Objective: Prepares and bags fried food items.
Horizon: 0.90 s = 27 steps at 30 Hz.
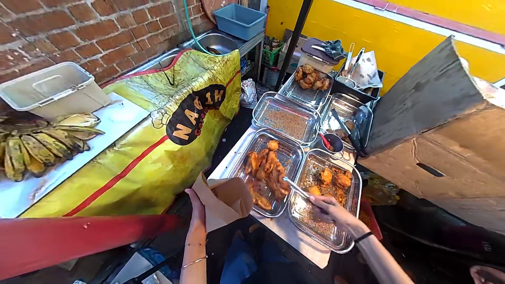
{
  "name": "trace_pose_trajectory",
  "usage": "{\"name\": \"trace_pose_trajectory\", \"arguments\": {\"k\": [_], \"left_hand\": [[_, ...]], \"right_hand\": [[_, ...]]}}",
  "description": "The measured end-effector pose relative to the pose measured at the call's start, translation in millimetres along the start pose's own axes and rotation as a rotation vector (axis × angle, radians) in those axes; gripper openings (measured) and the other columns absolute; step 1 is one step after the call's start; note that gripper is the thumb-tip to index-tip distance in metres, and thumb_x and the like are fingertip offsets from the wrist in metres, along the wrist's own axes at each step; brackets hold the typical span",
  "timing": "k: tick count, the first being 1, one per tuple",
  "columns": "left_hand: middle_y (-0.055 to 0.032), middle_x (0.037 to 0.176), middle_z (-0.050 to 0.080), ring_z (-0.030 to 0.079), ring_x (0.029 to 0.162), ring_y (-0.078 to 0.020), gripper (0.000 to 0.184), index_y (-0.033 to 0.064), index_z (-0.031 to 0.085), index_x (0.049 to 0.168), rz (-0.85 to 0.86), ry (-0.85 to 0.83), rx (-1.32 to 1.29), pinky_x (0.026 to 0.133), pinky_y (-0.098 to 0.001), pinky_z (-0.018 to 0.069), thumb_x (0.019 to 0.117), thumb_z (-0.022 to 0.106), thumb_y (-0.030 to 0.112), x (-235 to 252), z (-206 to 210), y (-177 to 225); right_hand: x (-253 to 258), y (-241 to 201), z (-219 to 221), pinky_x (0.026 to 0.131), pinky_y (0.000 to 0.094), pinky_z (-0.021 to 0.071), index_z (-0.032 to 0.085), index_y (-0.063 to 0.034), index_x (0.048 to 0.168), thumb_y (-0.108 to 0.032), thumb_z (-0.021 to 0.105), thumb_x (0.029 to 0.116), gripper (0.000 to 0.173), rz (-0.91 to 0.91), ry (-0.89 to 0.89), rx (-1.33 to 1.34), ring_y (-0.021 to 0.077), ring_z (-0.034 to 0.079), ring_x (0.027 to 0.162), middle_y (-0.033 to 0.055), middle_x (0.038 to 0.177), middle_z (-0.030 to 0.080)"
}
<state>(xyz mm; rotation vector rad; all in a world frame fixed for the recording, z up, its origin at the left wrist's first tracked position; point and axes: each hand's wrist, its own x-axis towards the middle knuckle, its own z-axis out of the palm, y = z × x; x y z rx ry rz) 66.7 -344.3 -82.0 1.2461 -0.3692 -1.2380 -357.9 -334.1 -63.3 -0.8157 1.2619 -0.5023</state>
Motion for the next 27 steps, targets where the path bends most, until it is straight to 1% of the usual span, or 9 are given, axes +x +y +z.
{"name": "trace_pose_trajectory", "arguments": {"k": [5, 12, 16, 19, 20, 22, 23, 25, 27], "left_hand": [[-0.0003, 0.137, 0.06, 0.06, 0.119, -0.0023, 0.068, 0.0159, 0.035, 0.152, 0.015, -0.085, 0.058, 0.098, -0.0271, 0.0541, 0.1068, 0.005, 0.057, 8, 10, -3], [-0.0056, 0.136, 0.06, 0.06, 0.119, -0.0046, 0.074, 0.0087, 0.04, 0.149, 0.013, -0.166, 0.301, 0.101, -0.0285, 0.0522, 0.1066, 0.002, 0.056, 9, 36, 5], [-0.0157, 0.134, 0.059, 0.059, 0.121, -0.0103, 0.08, -0.0041, 0.042, 0.145, 0.084, -0.347, 0.53, 0.105, -0.0319, 0.0493, 0.106, 0.009, 0.057, 8, 46, 7], [-0.0128, 0.128, 0.062, 0.061, 0.116, -0.0071, 0.087, -0.0045, 0.044, 0.143, 0.106, -0.406, 0.571, 0.1, -0.0286, 0.0519, 0.1018, 0.018, 0.068, 6, 53, 9], [-0.0123, 0.127, 0.062, 0.062, 0.114, -0.0069, 0.085, -0.0043, 0.045, 0.142, 0.105, -0.397, 0.556, 0.099, -0.0283, 0.0527, 0.1023, 0.02, 0.067, 5, 57, 10], [-0.0119, 0.122, 0.064, 0.063, 0.11, -0.0069, 0.077, -0.0053, 0.048, 0.138, 0.125, -0.363, 0.5, 0.096, -0.0285, 0.054, 0.1056, 0.022, 0.059, 3, 69, 8], [-0.0123, 0.12, 0.065, 0.065, 0.107, -0.0074, 0.073, -0.007, 0.048, 0.137, 0.137, -0.357, 0.451, 0.095, -0.029, 0.0551, 0.1069, 0.025, 0.056, 3, 75, 5], [-0.0126, 0.117, 0.066, 0.066, 0.105, -0.0083, 0.071, -0.0086, 0.047, 0.136, 0.151, -0.366, 0.394, 0.094, -0.0303, 0.0568, 0.1067, 0.03, 0.054, 4, 85, 1], [-0.016, 0.127, 0.062, 0.063, 0.114, -0.0106, 0.073, -0.008, 0.042, 0.142, 0.138, -0.38, 0.438, 0.1, -0.0317, 0.0536, 0.1062, 0.033, 0.054, -3, 95, 6]], "right_hand": [[-44, -92, -30, 0.04, 0.0141, 0.0318, 0.064, -0.0211, 0.14, -0.035, 0.057, 0.1036, 0.04, -0.061, -0.322, -0.131, -0.0016, 0.038, 0.045, -0.0077, 0.071, 0.053], [-63, -211, -13, 0.043, 0.0166, 0.0341, 0.068, -0.0209, 0.136, -0.03, 0.053, 0.1057, 0.036, -0.024, -0.536, -0.721, -0.0006, 0.041, 0.048, -0.0058, 0.072, 0.06], [-47, -233, 2, 0.044, 0.0195, 0.0325, 0.071, -0.0174, 0.131, -0.027, 0.052, 0.1072, 0.032, -0.026, -0.551, -0.877, 0.0012, 0.039, 0.046, -0.0043, 0.067, 0.058], [-32, -234, 8, 0.042, 0.0189, 0.0305, 0.073, -0.0175, 0.13, -0.026, 0.053, 0.1068, 0.032, -0.123, -0.556, -0.885, 0.0005, 0.036, 0.044, -0.0059, 0.062, 0.051], [-30, -235, 14, 0.045, 0.0193, 0.034, 0.074, -0.0178, 0.128, -0.026, 0.054, 0.1066, 0.03, -0.167, -0.536, -0.926, 0.0001, 0.04, 0.048, -0.0048, 0.067, 0.057], [-33, -239, 37, 0.07, 0.0256, 0.0509, 0.073, -0.0156, 0.128, -0.025, 0.056, 0.1066, 0.029, -0.194, -0.515, -1.06, 0.003, 0.061, 0.074, 0.001, 0.097, 0.075], [-33, -237, 47, 0.082, 0.0304, 0.0532, 0.072, -0.0124, 0.129, -0.025, 0.056, 0.107, 0.03, -0.205, -0.537, -1.1, 0.0065, 0.066, 0.087, 0.0044, 0.106, 0.075], [-31, -232, 64, 0.084, 0.0406, 0.0513, 0.074, -0.0064, 0.12, -0.027, 0.054, 0.1076, 0.031, -0.254, -0.526, -1.177, 0.0157, 0.065, 0.087, 0.0103, 0.098, 0.072], [-27, -232, 72, 0.078, 0.0445, 0.048, 0.073, -0.0003, 0.106, -0.028, 0.053, 0.1084, 0.034, -0.272, -0.473, -1.231, 0.0213, 0.06, 0.081, 0.0132, 0.087, 0.066]]}}
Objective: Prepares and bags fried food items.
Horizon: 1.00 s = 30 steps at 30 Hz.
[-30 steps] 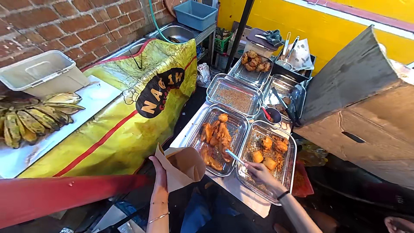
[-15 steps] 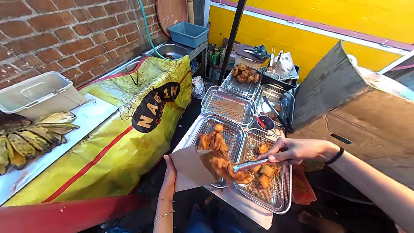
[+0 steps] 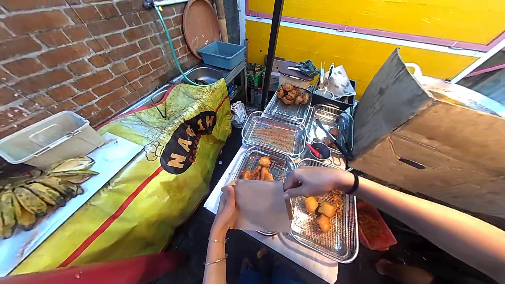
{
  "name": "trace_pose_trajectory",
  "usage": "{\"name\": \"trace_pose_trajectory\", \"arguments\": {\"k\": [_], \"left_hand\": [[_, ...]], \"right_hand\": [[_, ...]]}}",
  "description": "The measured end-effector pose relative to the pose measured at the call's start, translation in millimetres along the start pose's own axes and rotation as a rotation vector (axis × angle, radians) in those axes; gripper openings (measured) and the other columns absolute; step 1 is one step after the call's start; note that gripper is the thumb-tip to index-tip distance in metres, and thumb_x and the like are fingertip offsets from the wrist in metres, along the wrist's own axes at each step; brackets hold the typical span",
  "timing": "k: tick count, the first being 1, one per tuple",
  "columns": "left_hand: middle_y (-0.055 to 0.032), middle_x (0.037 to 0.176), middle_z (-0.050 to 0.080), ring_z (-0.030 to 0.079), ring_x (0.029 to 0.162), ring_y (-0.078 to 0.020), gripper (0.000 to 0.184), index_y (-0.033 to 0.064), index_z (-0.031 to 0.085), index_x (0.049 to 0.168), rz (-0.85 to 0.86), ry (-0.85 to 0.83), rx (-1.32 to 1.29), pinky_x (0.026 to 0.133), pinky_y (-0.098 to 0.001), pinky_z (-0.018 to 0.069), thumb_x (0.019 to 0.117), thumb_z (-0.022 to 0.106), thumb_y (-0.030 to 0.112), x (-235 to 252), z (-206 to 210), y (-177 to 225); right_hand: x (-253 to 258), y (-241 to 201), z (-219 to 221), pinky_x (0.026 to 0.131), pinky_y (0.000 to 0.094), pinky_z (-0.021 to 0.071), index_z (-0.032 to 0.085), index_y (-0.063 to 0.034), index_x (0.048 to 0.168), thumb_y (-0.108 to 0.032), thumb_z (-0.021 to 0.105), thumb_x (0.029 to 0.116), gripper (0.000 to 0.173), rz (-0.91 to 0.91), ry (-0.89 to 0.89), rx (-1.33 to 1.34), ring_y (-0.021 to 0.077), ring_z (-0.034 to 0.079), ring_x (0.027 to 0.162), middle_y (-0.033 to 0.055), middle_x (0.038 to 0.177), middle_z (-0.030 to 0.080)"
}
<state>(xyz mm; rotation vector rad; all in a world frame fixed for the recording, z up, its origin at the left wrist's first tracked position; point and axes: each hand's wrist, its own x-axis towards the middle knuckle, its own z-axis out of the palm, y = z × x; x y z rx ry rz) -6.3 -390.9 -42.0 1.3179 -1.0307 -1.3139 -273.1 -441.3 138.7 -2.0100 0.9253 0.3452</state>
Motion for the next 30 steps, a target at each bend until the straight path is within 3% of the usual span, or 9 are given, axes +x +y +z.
{"name": "trace_pose_trajectory", "arguments": {"k": [2, 5, 9, 15, 19, 21, 25, 27, 30], "left_hand": [[-0.0199, 0.143, 0.052, 0.056, 0.128, -0.0154, 0.077, -0.0052, 0.032, 0.151, -0.059, -0.005, 0.023, 0.108, -0.0354, 0.0479, 0.1055, 0.031, 0.057, -2, 5, 8], [-0.0187, 0.134, 0.058, 0.061, 0.12, -0.0166, 0.081, -0.0047, 0.038, 0.147, -0.043, 0.081, -0.023, 0.1, -0.037, 0.0537, 0.1044, 0.025, 0.063, 8, 7, 4], [-0.0153, 0.133, 0.057, 0.061, 0.116, -0.0123, 0.09, -0.002, 0.031, 0.15, -0.05, 0.125, -0.131, 0.096, -0.0348, 0.055, 0.1003, 0.012, 0.07, 10, 15, 0], [-0.006, 0.114, 0.069, 0.07, 0.101, -0.0126, 0.126, 0.0024, 0.037, 0.146, -0.009, 0.077, -0.364, 0.086, -0.0381, 0.0615, 0.0656, 0.037, 0.1, 10, 7, -5], [-0.0059, 0.114, 0.069, 0.069, 0.1, -0.012, 0.127, 0.001, 0.045, 0.141, 0.034, 0.02, -0.339, 0.085, -0.0349, 0.0607, 0.0637, 0.038, 0.101, 10, 25, 10], [-0.0057, 0.108, 0.072, 0.071, 0.096, -0.0121, 0.127, 0.001, 0.05, 0.136, 0.033, 0.03, -0.398, 0.081, -0.0341, 0.0618, 0.0574, 0.048, 0.1, 11, 29, 15], [-0.0021, 0.105, 0.068, 0.07, 0.091, -0.0081, 0.107, 0.0015, 0.031, 0.14, -0.07, 0.011, -0.384, 0.075, -0.0312, 0.0623, 0.0796, 0.047, 0.088, 2, 21, 16], [-0.0029, 0.104, 0.068, 0.07, 0.089, -0.0091, 0.074, 0.0051, 0.035, 0.14, -0.126, 0.044, -0.391, 0.074, -0.0313, 0.0614, 0.1018, 0.022, 0.067, -2, 22, 16], [-0.0028, 0.102, 0.069, 0.07, 0.089, -0.0098, 0.068, 0.0092, 0.041, 0.137, -0.173, 0.079, -0.428, 0.074, -0.0317, 0.0611, 0.1057, 0.003, 0.056, -6, 19, 18]], "right_hand": [[2, 1, -1, 0.075, 0.0444, 0.0465, 0.071, 0.0024, 0.099, -0.029, 0.053, 0.1083, 0.038, 0.037, 0.016, -0.023, 0.0222, 0.058, 0.077, 0.0136, 0.082, 0.063], [1, -4, 1, 0.08, 0.0531, 0.0489, 0.072, 0.0024, 0.1, -0.033, 0.055, 0.1071, 0.04, 0.112, -0.021, -0.097, 0.0306, 0.064, 0.084, 0.0181, 0.087, 0.067], [-3, -10, 16, 0.084, 0.0562, 0.0485, 0.072, 0.0007, 0.108, -0.039, 0.054, 0.1069, 0.044, 0.098, -0.021, -0.103, 0.0339, 0.065, 0.092, 0.0195, 0.093, 0.069], [-45, -24, 21, 0.086, 0.0512, 0.0513, 0.064, -0.026, 0.141, -0.044, 0.045, 0.1089, 0.041, 0.169, 0.304, -0.184, 0.0273, 0.068, 0.095, 0.0089, 0.101, 0.073], [-25, -18, 46, 0.078, 0.0572, 0.0516, 0.07, -0.0023, 0.099, -0.024, 0.053, 0.1034, 0.027, 0.074, 0.452, -0.196, 0.0368, 0.067, 0.093, 0.0174, 0.098, 0.068], [-17, -10, 51, 0.078, 0.052, 0.0541, 0.07, -0.0016, 0.095, -0.021, 0.057, 0.1008, 0.025, -0.046, 0.578, -0.16, 0.0324, 0.069, 0.09, 0.016, 0.097, 0.07], [-17, -11, 49, 0.084, 0.0396, 0.0566, 0.074, -0.0104, 0.124, -0.036, 0.052, 0.1065, 0.037, -0.178, 0.771, -0.097, 0.0201, 0.07, 0.092, 0.0084, 0.101, 0.073], [-16, -16, 47, 0.08, 0.0473, 0.0543, 0.073, -0.0055, 0.108, -0.03, 0.053, 0.105, 0.032, -0.084, 0.664, -0.118, 0.0275, 0.068, 0.091, 0.0131, 0.096, 0.07], [-10, -20, 38, 0.079, 0.0541, 0.0504, 0.07, -0.0012, 0.1, -0.026, 0.052, 0.1053, 0.031, -0.013, 0.414, -0.087, 0.0333, 0.066, 0.089, 0.0171, 0.09, 0.068]]}}
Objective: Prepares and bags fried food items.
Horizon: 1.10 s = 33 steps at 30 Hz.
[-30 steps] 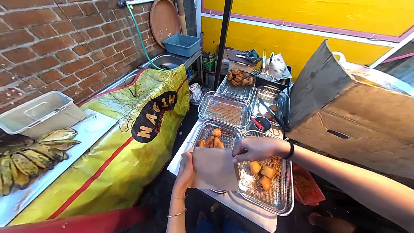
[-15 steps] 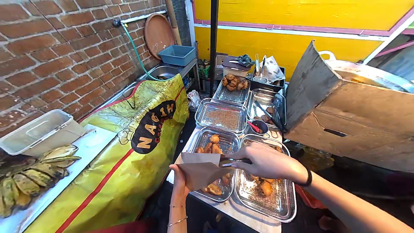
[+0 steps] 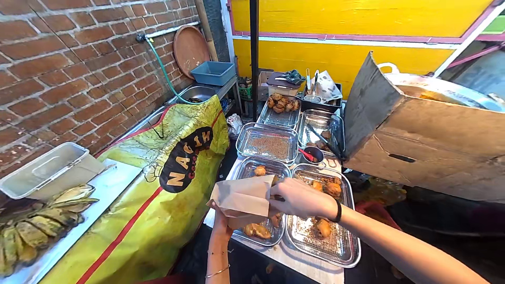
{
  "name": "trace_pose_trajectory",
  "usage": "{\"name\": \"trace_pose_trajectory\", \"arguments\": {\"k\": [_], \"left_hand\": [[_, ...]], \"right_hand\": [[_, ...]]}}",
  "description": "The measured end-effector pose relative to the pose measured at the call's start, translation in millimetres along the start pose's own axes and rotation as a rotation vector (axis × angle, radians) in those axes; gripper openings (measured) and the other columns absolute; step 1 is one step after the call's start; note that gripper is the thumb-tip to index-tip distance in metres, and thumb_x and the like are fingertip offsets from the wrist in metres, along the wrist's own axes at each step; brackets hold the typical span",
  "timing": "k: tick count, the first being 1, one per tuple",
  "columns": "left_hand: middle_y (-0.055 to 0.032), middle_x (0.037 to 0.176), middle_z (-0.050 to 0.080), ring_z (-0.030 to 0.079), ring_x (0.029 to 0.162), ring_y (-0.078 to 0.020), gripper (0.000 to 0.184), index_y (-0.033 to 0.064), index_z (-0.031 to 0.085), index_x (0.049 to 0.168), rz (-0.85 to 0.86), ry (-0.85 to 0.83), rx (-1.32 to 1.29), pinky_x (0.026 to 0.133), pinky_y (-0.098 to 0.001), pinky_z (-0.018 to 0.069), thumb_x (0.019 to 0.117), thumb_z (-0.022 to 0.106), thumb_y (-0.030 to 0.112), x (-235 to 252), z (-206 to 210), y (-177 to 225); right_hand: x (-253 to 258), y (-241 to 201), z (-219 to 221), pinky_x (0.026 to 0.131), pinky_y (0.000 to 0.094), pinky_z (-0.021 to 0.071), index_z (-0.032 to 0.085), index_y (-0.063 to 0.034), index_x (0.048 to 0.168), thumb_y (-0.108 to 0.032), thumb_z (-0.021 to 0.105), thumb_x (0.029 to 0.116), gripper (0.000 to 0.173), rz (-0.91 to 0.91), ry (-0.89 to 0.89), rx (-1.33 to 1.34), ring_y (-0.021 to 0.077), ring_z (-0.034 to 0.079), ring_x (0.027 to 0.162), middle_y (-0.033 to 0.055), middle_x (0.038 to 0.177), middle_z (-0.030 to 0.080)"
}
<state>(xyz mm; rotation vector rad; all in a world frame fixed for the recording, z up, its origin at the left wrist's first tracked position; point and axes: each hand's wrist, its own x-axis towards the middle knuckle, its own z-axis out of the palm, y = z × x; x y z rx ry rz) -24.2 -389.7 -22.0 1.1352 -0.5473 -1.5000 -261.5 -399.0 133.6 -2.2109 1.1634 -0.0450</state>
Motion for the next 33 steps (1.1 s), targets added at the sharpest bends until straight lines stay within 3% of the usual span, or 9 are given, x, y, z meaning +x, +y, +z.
{"name": "trace_pose_trajectory", "arguments": {"k": [4, 8, 11, 14, 16, 19, 25, 29, 33], "left_hand": [[-0.0011, 0.104, 0.069, 0.07, 0.09, -0.0084, 0.067, 0.0103, 0.039, 0.138, 0.042, 0.002, 0.056, 0.074, -0.031, 0.0612, 0.1051, 0.001, 0.054, -5, -12, 10], [-0.0029, 0.116, 0.066, 0.068, 0.101, -0.0096, 0.082, 0.0087, 0.03, 0.147, 0.08, -0.038, 0.087, 0.082, -0.0335, 0.0608, 0.099, -0.001, 0.068, -2, -22, 18], [-0.0003, 0.107, 0.07, 0.071, 0.094, -0.0095, 0.081, 0.0104, 0.034, 0.141, 0.081, -0.057, 0.062, 0.076, -0.0337, 0.0627, 0.0972, 0.006, 0.073, 2, -27, 15], [-0.0033, 0.112, 0.065, 0.068, 0.097, -0.0075, 0.086, 0.0025, 0.029, 0.145, 0.083, -0.057, 0.152, 0.081, -0.0325, 0.0605, 0.098, 0.016, 0.073, 0, -21, 18], [-0.0009, 0.111, 0.065, 0.068, 0.097, -0.0059, 0.091, 0.0027, 0.03, 0.143, 0.131, -0.077, 0.131, 0.081, -0.0305, 0.0607, 0.0928, 0.029, 0.079, 1, -20, 19], [0.0011, 0.107, 0.071, 0.072, 0.095, -0.0101, 0.112, 0.0093, 0.04, 0.137, 0.217, -0.11, -0.004, 0.079, -0.0345, 0.0631, 0.0616, 0.069, 0.087, 8, -24, 19], [-0.0037, 0.115, 0.071, 0.071, 0.104, -0.0193, 0.102, 0.0122, 0.045, 0.139, 0.225, -0.188, -0.079, 0.087, -0.0456, 0.0616, 0.0694, 0.071, 0.081, 18, -21, 20], [-0.0093, 0.113, 0.071, 0.073, 0.099, -0.026, 0.115, 0.0114, 0.044, 0.139, 0.142, -0.154, -0.182, 0.08, -0.0503, 0.0624, 0.0574, 0.073, 0.087, 27, -19, 22], [-0.0046, 0.114, 0.07, 0.071, 0.101, -0.02, 0.119, 0.0143, 0.042, 0.14, 0.136, -0.136, -0.194, 0.081, -0.047, 0.0612, 0.0556, 0.062, 0.095, 33, -12, 21]], "right_hand": [[10, 11, -5, 0.066, 0.0257, 0.0491, 0.069, 0.0021, 0.099, -0.02, 0.053, 0.1068, 0.028, -0.098, -0.029, 0.44, 0.0065, 0.057, 0.068, 0.0047, 0.079, 0.062], [18, 15, 3, 0.074, 0.0399, 0.0506, 0.07, 0.0022, 0.097, -0.023, 0.052, 0.1065, 0.033, -0.01, -0.042, 0.365, 0.0167, 0.062, 0.075, 0.0108, 0.083, 0.066], [19, 4, 12, 0.06, 0.0308, 0.047, 0.069, -0.0025, 0.094, -0.028, 0.05, 0.1077, 0.034, -0.025, -0.08, 0.396, 0.0097, 0.056, 0.064, 0.0038, 0.076, 0.062], [22, -1, 26, 0.093, 0.0548, 0.0506, 0.068, -0.0005, 0.117, -0.019, 0.066, 0.0961, 0.028, 0.028, 0.027, 0.226, 0.0315, 0.068, 0.104, 0.019, 0.107, 0.071], [23, 4, 33, 0.094, 0.049, 0.0518, 0.068, -0.0006, 0.118, -0.019, 0.068, 0.0945, 0.03, -0.044, 0.128, 0.294, 0.0265, 0.068, 0.104, 0.0167, 0.108, 0.072], [25, 6, 26, 0.079, 0.0365, 0.0539, 0.07, -0.0009, 0.101, -0.019, 0.059, 0.0996, 0.021, -0.043, 0.226, 0.488, 0.013, 0.066, 0.084, 0.0081, 0.089, 0.069], [33, 9, 33, 0.07, 0.0249, 0.0543, 0.07, -0.0042, 0.102, -0.019, 0.059, 0.101, 0.018, -0.053, 0.331, 0.694, 0.0034, 0.064, 0.075, 0.0008, 0.087, 0.069], [30, -10, 12, 0.086, 0.0521, 0.0516, 0.069, -0.0002, 0.101, -0.024, 0.063, 0.0976, 0.025, 0.053, 0.169, 0.09, 0.0313, 0.067, 0.097, 0.0172, 0.098, 0.069], [39, -8, -3, 0.082, 0.0562, 0.0502, 0.069, 0.0026, 0.1, -0.02, 0.061, 0.0999, 0.024, -0.018, -0.034, 0.006, 0.0358, 0.066, 0.093, 0.0204, 0.093, 0.068]]}}
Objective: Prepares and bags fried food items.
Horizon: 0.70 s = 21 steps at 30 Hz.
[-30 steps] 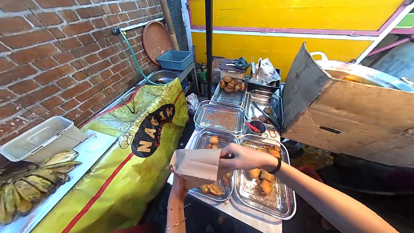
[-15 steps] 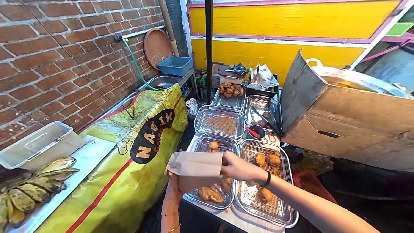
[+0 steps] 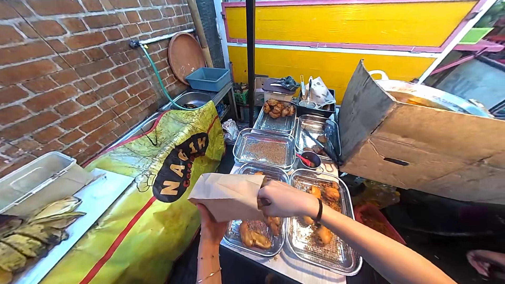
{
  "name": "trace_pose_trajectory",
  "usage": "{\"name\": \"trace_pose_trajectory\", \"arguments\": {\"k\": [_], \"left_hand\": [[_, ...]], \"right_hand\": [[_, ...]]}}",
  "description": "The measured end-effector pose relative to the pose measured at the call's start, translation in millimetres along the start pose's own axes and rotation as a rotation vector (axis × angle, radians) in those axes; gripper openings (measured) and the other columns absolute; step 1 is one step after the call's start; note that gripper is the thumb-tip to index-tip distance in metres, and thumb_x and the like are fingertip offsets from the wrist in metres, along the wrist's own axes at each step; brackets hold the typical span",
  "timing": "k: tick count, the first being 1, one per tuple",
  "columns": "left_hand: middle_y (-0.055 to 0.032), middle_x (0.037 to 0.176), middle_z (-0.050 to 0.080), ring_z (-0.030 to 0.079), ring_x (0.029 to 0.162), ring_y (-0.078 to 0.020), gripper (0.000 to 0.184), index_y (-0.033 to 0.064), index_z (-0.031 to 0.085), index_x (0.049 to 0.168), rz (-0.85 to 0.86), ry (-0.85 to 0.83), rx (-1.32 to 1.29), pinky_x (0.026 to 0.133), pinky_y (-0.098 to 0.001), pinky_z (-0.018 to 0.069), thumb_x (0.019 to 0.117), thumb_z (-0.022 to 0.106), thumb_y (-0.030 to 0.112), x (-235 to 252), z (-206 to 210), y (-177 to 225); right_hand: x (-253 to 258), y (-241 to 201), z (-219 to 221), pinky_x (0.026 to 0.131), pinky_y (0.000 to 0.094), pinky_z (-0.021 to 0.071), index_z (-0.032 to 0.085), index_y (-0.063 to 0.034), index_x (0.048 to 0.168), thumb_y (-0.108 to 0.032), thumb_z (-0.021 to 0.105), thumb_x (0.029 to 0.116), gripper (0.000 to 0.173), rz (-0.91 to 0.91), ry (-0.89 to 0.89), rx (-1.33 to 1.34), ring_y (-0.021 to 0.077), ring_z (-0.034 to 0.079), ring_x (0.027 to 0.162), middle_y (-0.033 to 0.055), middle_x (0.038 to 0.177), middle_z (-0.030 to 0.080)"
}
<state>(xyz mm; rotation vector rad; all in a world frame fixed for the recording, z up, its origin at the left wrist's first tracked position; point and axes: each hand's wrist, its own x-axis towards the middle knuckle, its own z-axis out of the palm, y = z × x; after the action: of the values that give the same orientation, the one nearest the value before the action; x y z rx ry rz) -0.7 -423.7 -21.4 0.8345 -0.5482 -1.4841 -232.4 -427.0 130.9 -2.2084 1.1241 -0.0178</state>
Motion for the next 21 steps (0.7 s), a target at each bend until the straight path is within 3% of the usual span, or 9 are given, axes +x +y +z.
{"name": "trace_pose_trajectory", "arguments": {"k": [1, 5, 7, 9, 11, 12, 14, 16, 21], "left_hand": [[-0.0014, 0.118, 0.068, 0.068, 0.107, -0.0164, 0.113, 0.0164, 0.041, 0.142, 0.015, -0.028, 0.01, 0.086, -0.045, 0.0597, 0.0625, 0.055, 0.095, 1, 0, 0], [0.0008, 0.114, 0.071, 0.07, 0.105, -0.0137, 0.104, 0.0179, 0.046, 0.138, 0.065, -0.052, -0.031, 0.086, -0.0414, 0.0611, 0.0646, 0.061, 0.09, 3, -5, -5], [0.0013, 0.113, 0.073, 0.071, 0.103, -0.0129, 0.089, 0.0196, 0.051, 0.136, 0.084, -0.044, -0.105, 0.083, -0.0393, 0.0626, 0.0766, 0.053, 0.086, 6, -17, -9], [-0.0002, 0.117, 0.071, 0.07, 0.107, -0.0153, 0.084, 0.0216, 0.051, 0.138, 0.097, -0.033, -0.16, 0.085, -0.0426, 0.0616, 0.0832, 0.042, 0.086, 8, -34, -11], [-0.0011, 0.117, 0.072, 0.07, 0.108, -0.0167, 0.087, 0.0231, 0.055, 0.135, 0.143, 0.002, -0.215, 0.087, -0.0451, 0.0615, 0.0747, 0.057, 0.085, 8, -47, -9], [-0.0005, 0.118, 0.072, 0.07, 0.108, -0.0155, 0.087, 0.0232, 0.055, 0.136, 0.165, 0.018, -0.219, 0.087, -0.0439, 0.0618, 0.0747, 0.057, 0.085, 7, -54, -8], [0.0004, 0.12, 0.071, 0.07, 0.108, -0.013, 0.085, 0.0213, 0.051, 0.138, 0.193, 0.068, -0.214, 0.087, -0.0407, 0.062, 0.0819, 0.047, 0.084, 2, -63, -8], [0.0044, 0.118, 0.071, 0.069, 0.107, -0.0081, 0.076, 0.0218, 0.049, 0.138, 0.2, 0.161, -0.189, 0.085, -0.0355, 0.0618, 0.0929, 0.028, 0.08, 0, -66, -10], [0.0032, 0.123, 0.069, 0.067, 0.111, -0.0098, 0.071, 0.0228, 0.053, 0.138, 0.18, 0.185, -0.306, 0.088, -0.0369, 0.0605, 0.0987, 0.024, 0.074, 6, -98, -32]], "right_hand": [[3, 4, -2, 0.08, 0.0545, 0.0502, 0.069, 0.004, 0.098, -0.02, 0.061, 0.101, 0.025, -0.041, -0.017, 0.045, 0.034, 0.066, 0.088, 0.02, 0.089, 0.067], [-4, 6, -3, 0.078, 0.0505, 0.051, 0.07, -0.0017, 0.105, -0.03, 0.063, 0.1019, 0.029, -0.048, -0.008, 0.099, 0.0278, 0.066, 0.086, 0.0146, 0.09, 0.068], [-22, 12, -6, 0.089, 0.0423, 0.054, 0.07, -0.0095, 0.131, -0.036, 0.063, 0.1023, 0.039, -0.103, 0.034, 0.224, 0.0181, 0.068, 0.098, 0.0101, 0.111, 0.073], [-52, 26, -8, 0.099, 0.0339, 0.0535, 0.065, -0.0197, 0.141, -0.039, 0.059, 0.1037, 0.042, -0.071, 0.114, 0.378, 0.0078, 0.067, 0.11, 0.0015, 0.126, 0.071], [-80, 47, 6, 0.084, 0.0274, 0.054, 0.064, -0.0229, 0.141, -0.043, 0.054, 0.1046, 0.043, 0.108, 0.251, 0.483, 0.0031, 0.065, 0.093, -0.0022, 0.119, 0.072], [-87, 61, 22, 0.078, 0.031, 0.0537, 0.064, -0.0238, 0.141, -0.046, 0.053, 0.104, 0.045, 0.254, 0.29, 0.467, 0.0072, 0.064, 0.085, -0.0007, 0.113, 0.072], [-82, 90, 72, 0.09, 0.0506, 0.0544, 0.063, -0.0203, 0.142, -0.049, 0.055, 0.1033, 0.049, 0.563, 0.22, 0.333, 0.0255, 0.069, 0.097, 0.0105, 0.114, 0.073], [-63, 110, 134, 0.095, 0.0621, 0.0506, 0.064, -0.0142, 0.137, -0.048, 0.055, 0.1023, 0.049, 0.767, 0.097, 0.228, 0.0382, 0.068, 0.109, 0.0195, 0.116, 0.071], [-23, 123, 196, 0.095, 0.0612, 0.051, 0.067, -0.0149, 0.131, -0.041, 0.049, 0.105, 0.041, 0.919, 0.025, 0.207, 0.0386, 0.066, 0.116, 0.0189, 0.12, 0.07]]}}
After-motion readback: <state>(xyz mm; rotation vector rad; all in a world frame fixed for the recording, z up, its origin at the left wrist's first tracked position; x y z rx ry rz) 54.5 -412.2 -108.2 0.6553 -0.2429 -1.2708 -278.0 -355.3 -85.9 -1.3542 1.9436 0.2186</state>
